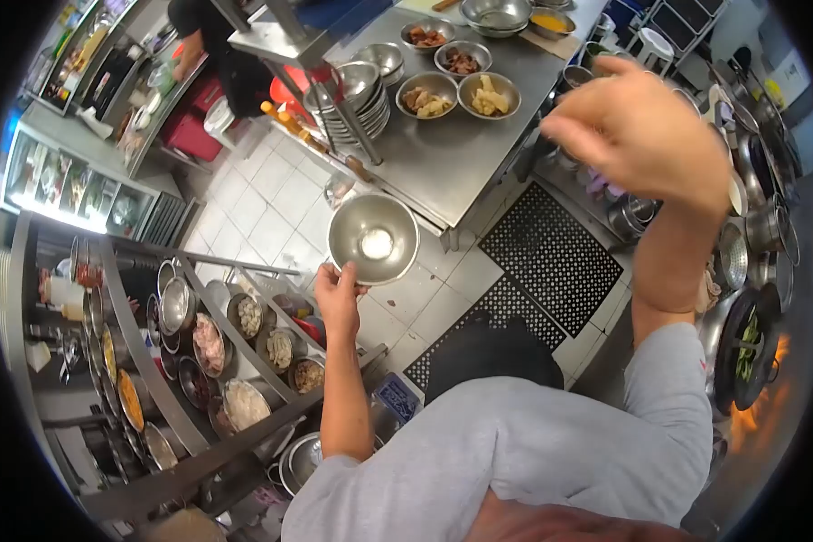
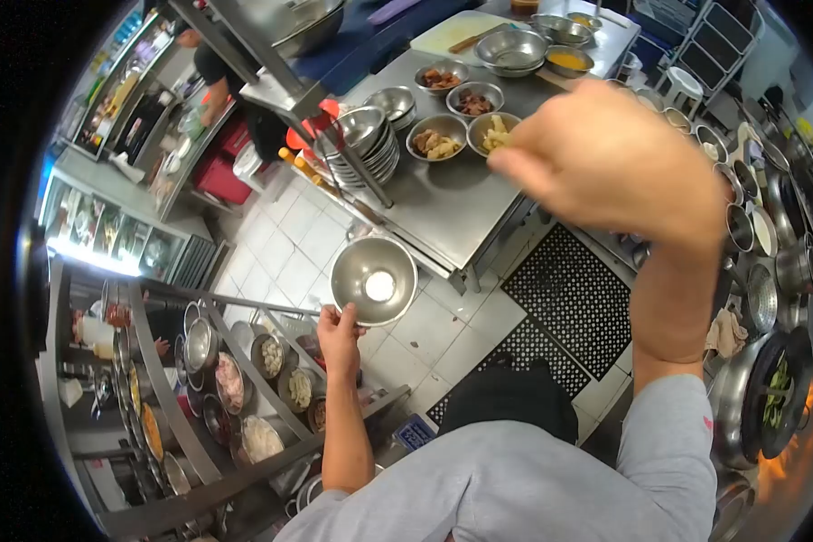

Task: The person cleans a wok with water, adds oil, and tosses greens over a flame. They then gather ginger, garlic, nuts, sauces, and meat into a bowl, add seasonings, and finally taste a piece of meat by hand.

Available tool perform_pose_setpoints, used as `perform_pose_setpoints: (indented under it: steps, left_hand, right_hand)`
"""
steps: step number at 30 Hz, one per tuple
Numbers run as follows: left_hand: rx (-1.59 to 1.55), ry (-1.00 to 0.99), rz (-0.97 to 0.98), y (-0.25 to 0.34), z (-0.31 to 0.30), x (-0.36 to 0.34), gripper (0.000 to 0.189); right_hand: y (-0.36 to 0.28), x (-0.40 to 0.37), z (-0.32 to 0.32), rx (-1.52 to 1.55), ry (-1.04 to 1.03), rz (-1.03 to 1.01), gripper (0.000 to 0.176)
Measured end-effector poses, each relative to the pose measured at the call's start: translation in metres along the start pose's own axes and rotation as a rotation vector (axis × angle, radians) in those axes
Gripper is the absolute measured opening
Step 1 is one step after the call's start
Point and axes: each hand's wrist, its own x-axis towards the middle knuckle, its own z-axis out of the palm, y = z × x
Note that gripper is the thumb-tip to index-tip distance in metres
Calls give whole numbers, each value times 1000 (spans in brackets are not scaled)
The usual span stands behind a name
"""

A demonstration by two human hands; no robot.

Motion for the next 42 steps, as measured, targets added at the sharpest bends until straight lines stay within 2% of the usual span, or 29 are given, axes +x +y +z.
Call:
perform_pose_setpoints:
  steps: [1, 2, 4, 5, 7, 9, 12, 15, 17, 21, 23, 24, 25, 26, 27, 28, 30, 32, 34, 35, 36, 37, 39, 41, 42]
  left_hand:
    - [-2, -15, 4, -4, 1, 2, 26]
    - [-13, -7, -24, -8, 1, 2, 26]
    - [-19, -3, -61, -21, -2, -1, 27]
    - [-25, -12, -60, -25, -1, -1, 27]
    - [-64, 0, -108, -31, 4, -4, 26]
    - [-61, -19, -114, -33, 11, -5, 26]
    - [-104, -3, -56, -37, 26, -7, 25]
    - [-113, 15, -76, -39, 44, -2, 24]
    - [-164, -52, -132, -45, 49, 5, 23]
    - [-75, -149, -141, -43, 77, 18, 24]
    - [-38, -166, -181, -55, 100, 25, 23]
    - [-10, -176, -172, -61, 118, 31, 22]
    - [30, -184, -179, -70, 127, 29, 21]
    - [47, -196, -186, -79, 132, 24, 21]
    - [13, -220, -186, -86, 145, 23, 20]
    - [-23, -246, -185, -89, 160, 22, 19]
    - [33, -271, -197, -98, 172, 10, 19]
    - [76, -297, -182, -94, 204, 20, 18]
    - [46, -358, -246, -90, 215, 8, 19]
    - [61, -376, -255, -89, 222, 6, 19]
    - [57, -412, -218, -89, 234, 9, 19]
    - [56, -447, -184, -89, 243, 8, 20]
    - [59, -484, -212, -83, 260, 5, 20]
    - [12, -491, -207, -77, 279, 7, 20]
    - [18, -507, -199, -76, 281, 7, 19]
  right_hand:
    - [0, 5, 6, -60, -100, -54, 22]
    - [4, 5, 12, -64, -100, -44, 22]
    - [12, 1, 15, 142, 88, -247, 19]
    - [19, -2, 8, 221, 262, -262, 20]
    - [37, -18, -36, 269, 691, -98, 21]
    - [47, -38, -86, 188, 948, -18, 23]
    - [36, -59, -144, -3, 958, -8, 27]
    - [11, -60, -161, -132, 689, -21, 32]
    - [1, -53, -150, -163, 445, -10, 35]
    - [29, -23, -85, -131, -72, 183, 42]
    - [61, -10, 2, -70, -361, 316, 46]
    - [89, -13, 77, 13, -482, 285, 51]
    - [93, -25, 145, 66, -539, 303, 42]
    - [102, -43, 252, 138, -685, 201, 38]
    - [77, -64, 298, 287, -892, 251, 40]
    - [42, -86, 322, 475, -999, 186, 43]
    - [-15, -131, 390, 874, -843, -201, 48]
    - [-16, -150, 313, 1314, -435, -85, 49]
    - [25, -186, 286, 1838, -31, 73, 46]
    - [53, -190, 279, 2151, 454, -58, 45]
    - [77, -193, 246, 2413, 745, -61, 51]
    - [112, -199, 243, 2063, 896, -109, 59]
    - [131, -209, 194, 1735, 889, -251, 58]
    - [125, -210, 153, 1552, 794, -507, 49]
    - [116, -199, 133, 1482, 771, -714, 45]
